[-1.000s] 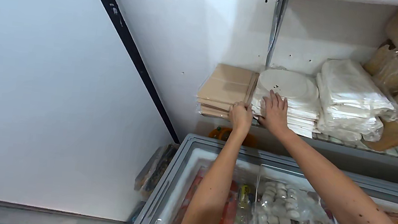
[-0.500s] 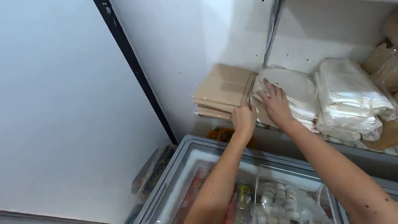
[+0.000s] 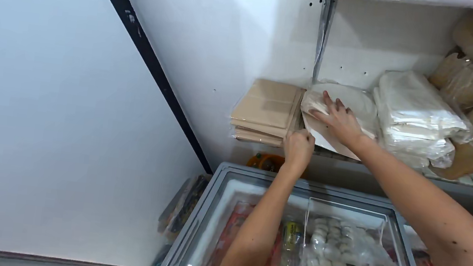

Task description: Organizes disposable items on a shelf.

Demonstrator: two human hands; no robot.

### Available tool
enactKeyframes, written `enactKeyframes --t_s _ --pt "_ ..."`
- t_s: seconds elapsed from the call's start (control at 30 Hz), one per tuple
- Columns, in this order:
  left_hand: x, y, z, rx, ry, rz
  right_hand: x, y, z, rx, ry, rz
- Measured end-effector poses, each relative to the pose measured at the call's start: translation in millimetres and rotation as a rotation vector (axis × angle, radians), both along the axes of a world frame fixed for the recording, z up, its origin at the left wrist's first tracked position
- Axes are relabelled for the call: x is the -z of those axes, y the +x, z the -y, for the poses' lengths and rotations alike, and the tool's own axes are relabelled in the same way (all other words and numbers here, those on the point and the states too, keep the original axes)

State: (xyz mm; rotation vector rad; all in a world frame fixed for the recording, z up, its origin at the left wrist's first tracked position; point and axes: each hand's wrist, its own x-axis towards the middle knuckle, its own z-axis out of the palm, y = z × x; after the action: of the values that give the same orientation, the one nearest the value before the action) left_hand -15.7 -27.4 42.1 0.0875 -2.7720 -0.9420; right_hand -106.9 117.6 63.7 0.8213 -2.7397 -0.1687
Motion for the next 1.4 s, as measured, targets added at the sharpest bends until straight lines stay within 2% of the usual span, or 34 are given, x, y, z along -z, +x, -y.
enactKeyframes --t_s 0.27,0.4,0.6,0.7,0.8,1.0,1.17,1.3,1.4 --pt "35 40 -11 -0.03 0.203 -0.091 -19 -2 -6 -0.013 -0.02 0.024" --pt "55 43 -17 -0.079 0.338 -0.184 -20 -3 -7 -0.019 -0.021 0.032" --pt "69 39 -12 -0.072 0.5 0.043 -21 -2 -5 -0.023 0.008 0.056" --pt "63 36 -15 -0.027 0.609 0.11 -22 0 -4 -0.02 0.008 0.063" --pt "41 27 -23 -0.04 0.687 0.155 -23 -2 -5 -0.01 0.014 0.058" --pt "13 -2 -15 -0.108 0.687 0.159 -22 0 -3 -0.01 0.03 0.074" --pt "19 -23 -9 -0.175 0.649 0.171 -2 9 0 -0.084 0.02 0.041" --pt "23 -29 -9 -0.194 0.634 0.193 26 11 -4 -0.246 -0.003 0.016" --pt "27 -27 -10 -0.181 0.656 0.16 31 6 -16 -0.268 -0.078 0.073"
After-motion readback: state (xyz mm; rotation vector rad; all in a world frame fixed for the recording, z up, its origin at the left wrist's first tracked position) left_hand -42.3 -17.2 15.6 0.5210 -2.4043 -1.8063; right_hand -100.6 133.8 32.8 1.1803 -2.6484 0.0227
